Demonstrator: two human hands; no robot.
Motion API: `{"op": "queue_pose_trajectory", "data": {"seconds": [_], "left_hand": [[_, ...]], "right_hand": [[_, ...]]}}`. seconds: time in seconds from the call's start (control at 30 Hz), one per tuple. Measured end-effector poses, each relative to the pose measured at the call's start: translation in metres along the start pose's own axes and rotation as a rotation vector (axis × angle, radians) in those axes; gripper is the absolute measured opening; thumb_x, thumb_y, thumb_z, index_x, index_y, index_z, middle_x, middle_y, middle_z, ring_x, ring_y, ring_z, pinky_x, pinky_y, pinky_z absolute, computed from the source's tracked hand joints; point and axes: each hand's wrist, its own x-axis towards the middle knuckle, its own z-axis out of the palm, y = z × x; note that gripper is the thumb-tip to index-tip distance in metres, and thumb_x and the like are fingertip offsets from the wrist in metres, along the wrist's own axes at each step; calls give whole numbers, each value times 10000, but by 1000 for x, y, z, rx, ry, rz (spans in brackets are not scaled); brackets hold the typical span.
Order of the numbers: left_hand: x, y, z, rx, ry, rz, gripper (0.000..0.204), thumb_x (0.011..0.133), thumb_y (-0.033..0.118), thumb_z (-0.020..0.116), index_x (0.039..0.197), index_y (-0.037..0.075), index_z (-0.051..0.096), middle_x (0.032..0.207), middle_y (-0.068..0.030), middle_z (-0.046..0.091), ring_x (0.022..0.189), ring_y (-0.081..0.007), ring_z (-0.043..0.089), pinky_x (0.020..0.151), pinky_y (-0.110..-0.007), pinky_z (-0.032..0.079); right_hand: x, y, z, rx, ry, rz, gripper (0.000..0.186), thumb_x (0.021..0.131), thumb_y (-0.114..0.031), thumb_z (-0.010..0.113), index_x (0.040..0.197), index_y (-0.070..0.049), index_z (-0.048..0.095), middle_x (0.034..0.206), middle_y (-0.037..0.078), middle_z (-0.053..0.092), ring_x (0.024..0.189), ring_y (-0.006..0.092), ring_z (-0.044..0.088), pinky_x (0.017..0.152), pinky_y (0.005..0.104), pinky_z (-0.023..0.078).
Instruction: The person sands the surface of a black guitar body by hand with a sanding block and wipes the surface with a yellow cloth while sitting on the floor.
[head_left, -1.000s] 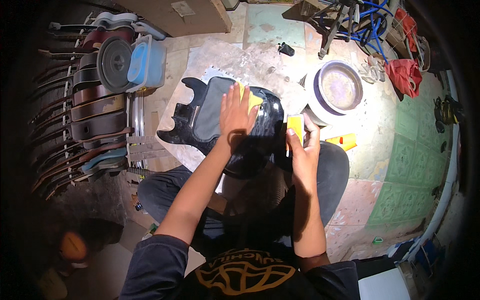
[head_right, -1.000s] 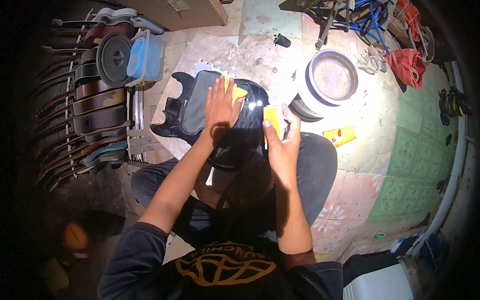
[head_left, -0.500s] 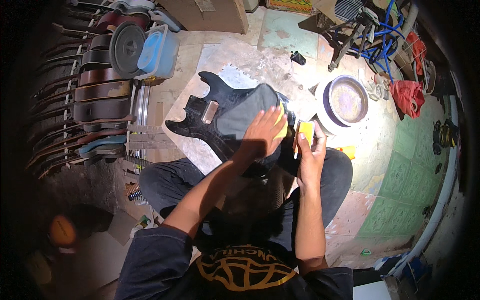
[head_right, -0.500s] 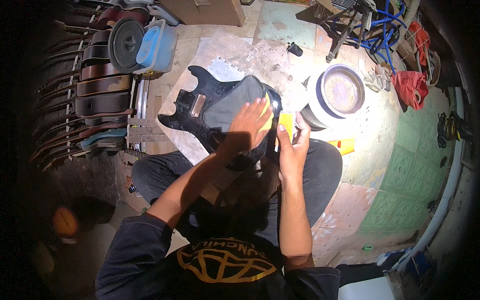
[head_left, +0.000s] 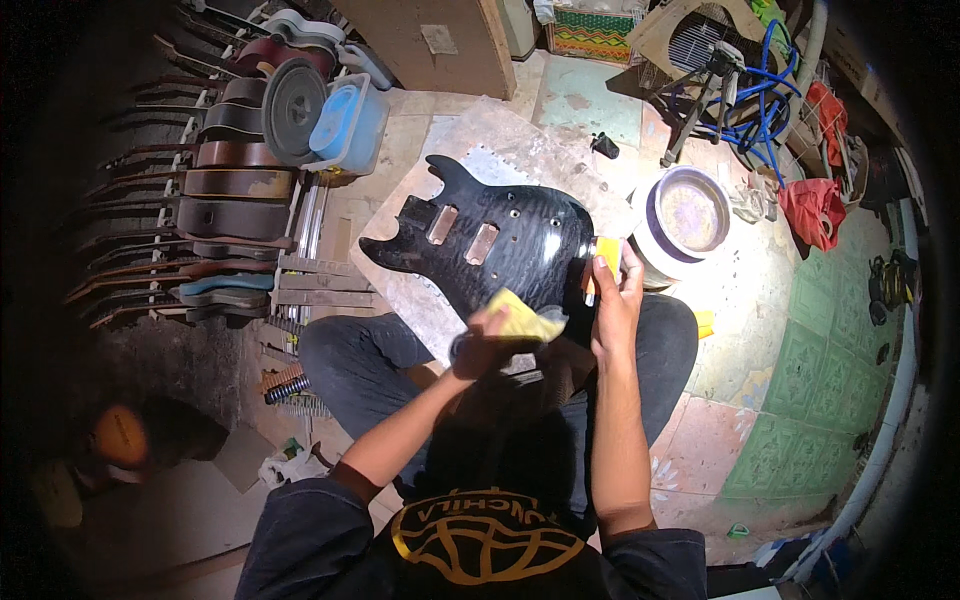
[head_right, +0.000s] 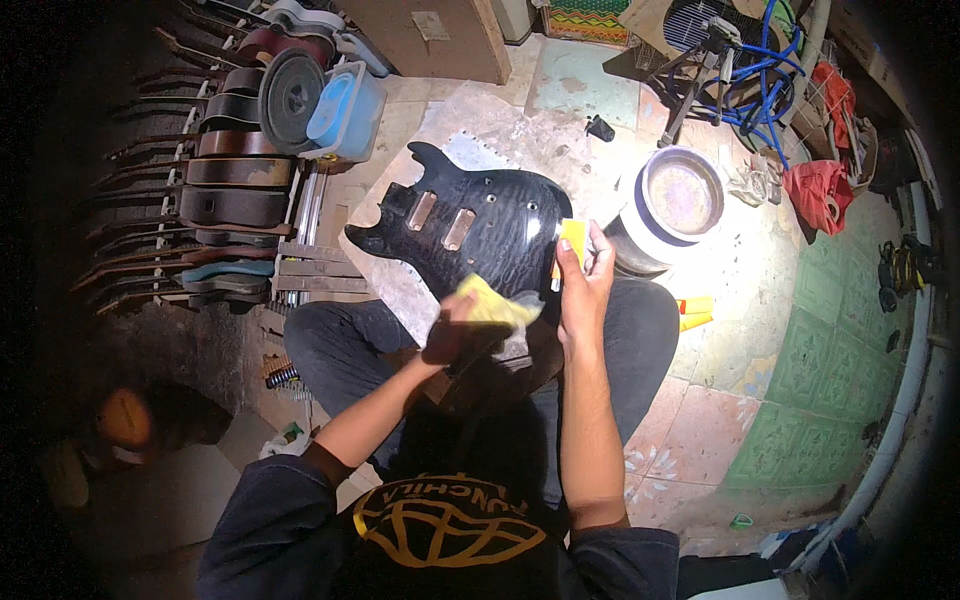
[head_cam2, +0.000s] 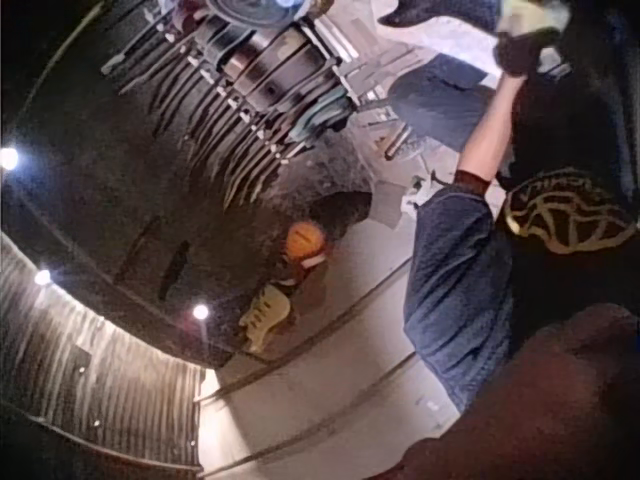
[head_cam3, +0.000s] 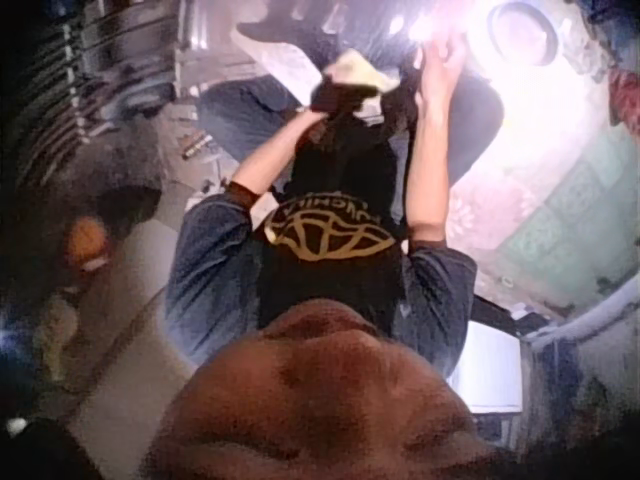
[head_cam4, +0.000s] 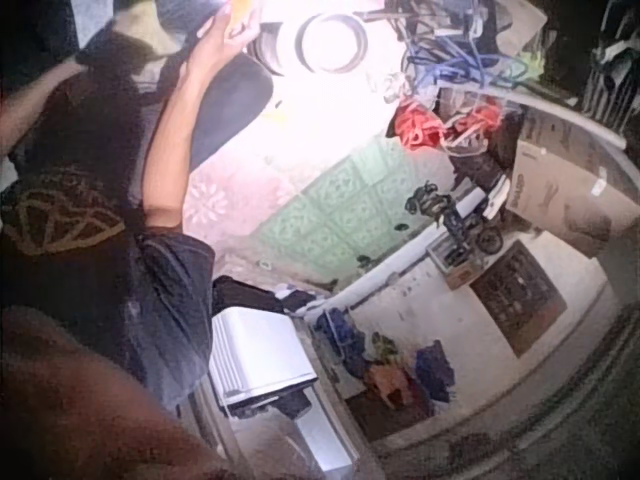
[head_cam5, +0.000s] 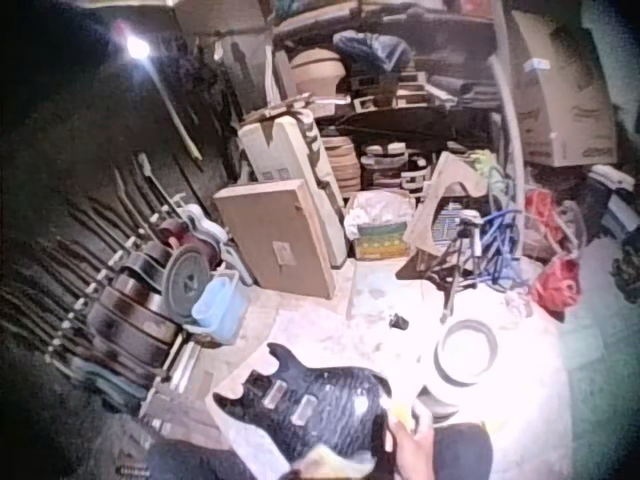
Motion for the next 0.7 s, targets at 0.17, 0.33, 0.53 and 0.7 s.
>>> {"op": "queue_pose_trajectory", "data": {"seconds": [0.17, 0.33, 0.53, 0.7], "left_hand": [[107, 27, -39, -650, 131, -902, 293, 1020, 227, 601, 1172, -21, 639, 1096, -147, 710, 980, -226, 679, 895, -367, 531], [54, 17, 5, 228, -463, -267, 643, 944, 341, 644, 1513, 92, 477, 1555, -272, 399, 1447, -477, 359, 1179, -602, 293], [119, 3, 43, 178, -515, -89, 662, 946, 328, 642, 1542, 118, 444, 1622, -210, 348, 1488, -450, 320, 1199, -603, 261], [180, -10, 74, 61, -563, 47, 640, 951, 303, 633, 1534, 116, 448, 1602, -195, 391, 1480, -440, 340, 1207, -586, 260]], "right_hand": [[1, -8, -15, 10, 60, -14, 568, 977, -86, 696, 1466, 15, 426, 1271, 128, 623, 1137, 153, 599, 992, 296, 478], [5, -4, -7, -1, 54, -6, 561, 985, -134, 697, 1469, -22, 437, 1271, 97, 627, 1096, 142, 621, 961, 294, 500], [3, -13, -12, 35, 87, 40, 557, 980, -150, 703, 1458, -21, 449, 1301, 105, 609, 1155, 158, 600, 1005, 307, 478], [4, -18, -4, -5, 51, 81, 564, 993, -64, 654, 1489, 1, 395, 1263, 127, 622, 1122, 153, 606, 977, 290, 485]]}}
